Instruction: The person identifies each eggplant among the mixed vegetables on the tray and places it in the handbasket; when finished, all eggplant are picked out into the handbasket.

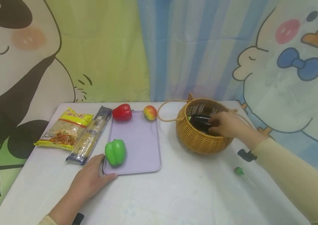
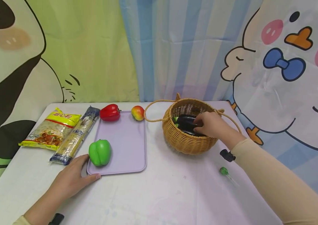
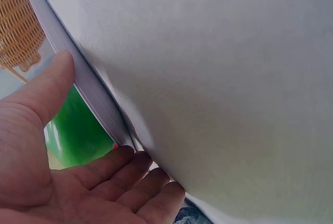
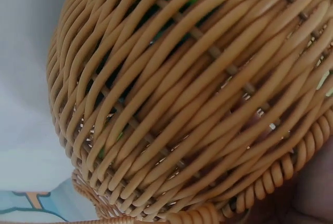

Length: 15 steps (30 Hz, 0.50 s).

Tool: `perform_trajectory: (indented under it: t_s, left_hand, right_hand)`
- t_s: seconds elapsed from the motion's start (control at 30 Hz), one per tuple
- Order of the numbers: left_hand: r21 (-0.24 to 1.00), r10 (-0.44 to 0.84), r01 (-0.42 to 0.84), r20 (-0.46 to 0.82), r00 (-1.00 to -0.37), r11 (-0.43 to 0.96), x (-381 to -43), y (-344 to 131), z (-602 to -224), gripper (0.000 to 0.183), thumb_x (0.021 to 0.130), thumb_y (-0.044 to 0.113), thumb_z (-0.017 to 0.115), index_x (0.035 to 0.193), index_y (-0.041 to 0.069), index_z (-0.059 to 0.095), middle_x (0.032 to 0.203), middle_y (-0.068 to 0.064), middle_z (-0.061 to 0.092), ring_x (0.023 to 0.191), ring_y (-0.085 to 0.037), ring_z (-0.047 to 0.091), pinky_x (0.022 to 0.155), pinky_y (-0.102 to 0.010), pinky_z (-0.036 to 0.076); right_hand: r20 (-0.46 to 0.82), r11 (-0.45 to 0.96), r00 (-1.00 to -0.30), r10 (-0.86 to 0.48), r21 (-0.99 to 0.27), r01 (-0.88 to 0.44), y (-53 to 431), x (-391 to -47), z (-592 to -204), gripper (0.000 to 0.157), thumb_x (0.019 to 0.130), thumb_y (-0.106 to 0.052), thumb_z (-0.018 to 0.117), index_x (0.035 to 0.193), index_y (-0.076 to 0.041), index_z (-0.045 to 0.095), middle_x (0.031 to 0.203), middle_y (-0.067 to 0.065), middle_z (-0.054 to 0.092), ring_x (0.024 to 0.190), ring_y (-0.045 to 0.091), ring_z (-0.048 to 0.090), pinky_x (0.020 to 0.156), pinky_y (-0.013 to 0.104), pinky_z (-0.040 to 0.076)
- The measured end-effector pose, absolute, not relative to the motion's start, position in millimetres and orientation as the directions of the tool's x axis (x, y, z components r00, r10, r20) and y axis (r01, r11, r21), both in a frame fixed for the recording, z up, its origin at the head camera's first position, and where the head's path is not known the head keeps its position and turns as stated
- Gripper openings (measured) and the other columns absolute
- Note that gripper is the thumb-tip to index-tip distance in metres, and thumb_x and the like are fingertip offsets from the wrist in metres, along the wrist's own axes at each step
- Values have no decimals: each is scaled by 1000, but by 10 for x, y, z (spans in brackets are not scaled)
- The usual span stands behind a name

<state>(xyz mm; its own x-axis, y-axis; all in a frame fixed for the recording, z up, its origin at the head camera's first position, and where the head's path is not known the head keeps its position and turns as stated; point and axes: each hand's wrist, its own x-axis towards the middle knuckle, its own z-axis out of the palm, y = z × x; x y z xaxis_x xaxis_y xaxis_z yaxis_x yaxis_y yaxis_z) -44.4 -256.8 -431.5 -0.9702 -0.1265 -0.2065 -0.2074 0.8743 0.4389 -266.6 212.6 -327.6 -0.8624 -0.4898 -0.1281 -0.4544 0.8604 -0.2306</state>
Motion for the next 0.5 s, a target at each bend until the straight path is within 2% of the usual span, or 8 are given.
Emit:
perform_trajectory:
  t_s: [0.03,0.07,0.17,0.23,0.3,0.4,0.5]
  left_hand:
    - [437,-127,-208,-208,-970,875,-445,-2569,-4313,107,83,60,82,156,-5,37,155,-33,45,142,-54,45,114,-71,41]
    - [437,-128,-210,-211,-969,875,-447,-2570,-4312,108,83,60,82,156,-5,37,155,-33,45,142,-54,44,114,-71,41]
    - [435,-128,-214,-219,-967,875,-453,-2573,-4309,108,83,61,81,156,-4,37,156,-33,45,143,-54,44,114,-71,41]
    - [439,-127,-214,-219,-968,873,-454,-2574,-4312,107,83,60,82,156,-4,37,156,-32,45,143,-54,44,114,-71,41]
    - [440,-122,-210,-220,-968,873,-456,-2582,-4310,107,83,60,82,156,-5,37,155,-33,45,143,-54,44,114,-71,41]
    - [439,-106,-206,-241,-965,875,-454,-2622,-4284,109,83,61,81,156,-6,36,156,-35,43,143,-56,43,115,-72,40]
    - [432,-105,-230,-295,-950,872,-452,-2683,-4199,116,82,69,77,158,-6,32,159,-36,38,144,-59,39,114,-75,38]
  right_hand:
    - [-121,861,-865,-487,-234,-452,2135,-2660,-3276,30,94,-24,77,119,-5,76,119,17,77,113,40,73,113,73,43]
    - [-108,859,-867,-487,-236,-453,2141,-2649,-3271,30,96,-25,75,119,-6,76,119,17,77,113,40,73,114,76,38]
    - [-61,856,-877,-476,-260,-447,2143,-2590,-3247,30,100,-28,71,121,-6,76,119,16,78,112,39,73,114,73,40]
    - [-27,851,-881,-472,-277,-447,2137,-2554,-3228,33,101,-30,69,123,-6,74,122,16,77,113,38,73,105,66,52]
    - [9,845,-884,-467,-289,-449,2116,-2515,-3197,36,102,-31,69,126,-5,73,124,17,76,116,40,71,109,66,49]
    - [48,842,-885,-464,-286,-457,2076,-2480,-3156,42,102,-33,69,131,-3,70,130,20,72,123,42,67,119,72,35]
    - [63,842,-881,-469,-270,-468,2018,-2464,-3105,46,103,-36,67,135,-3,66,138,22,67,132,44,61,123,77,22]
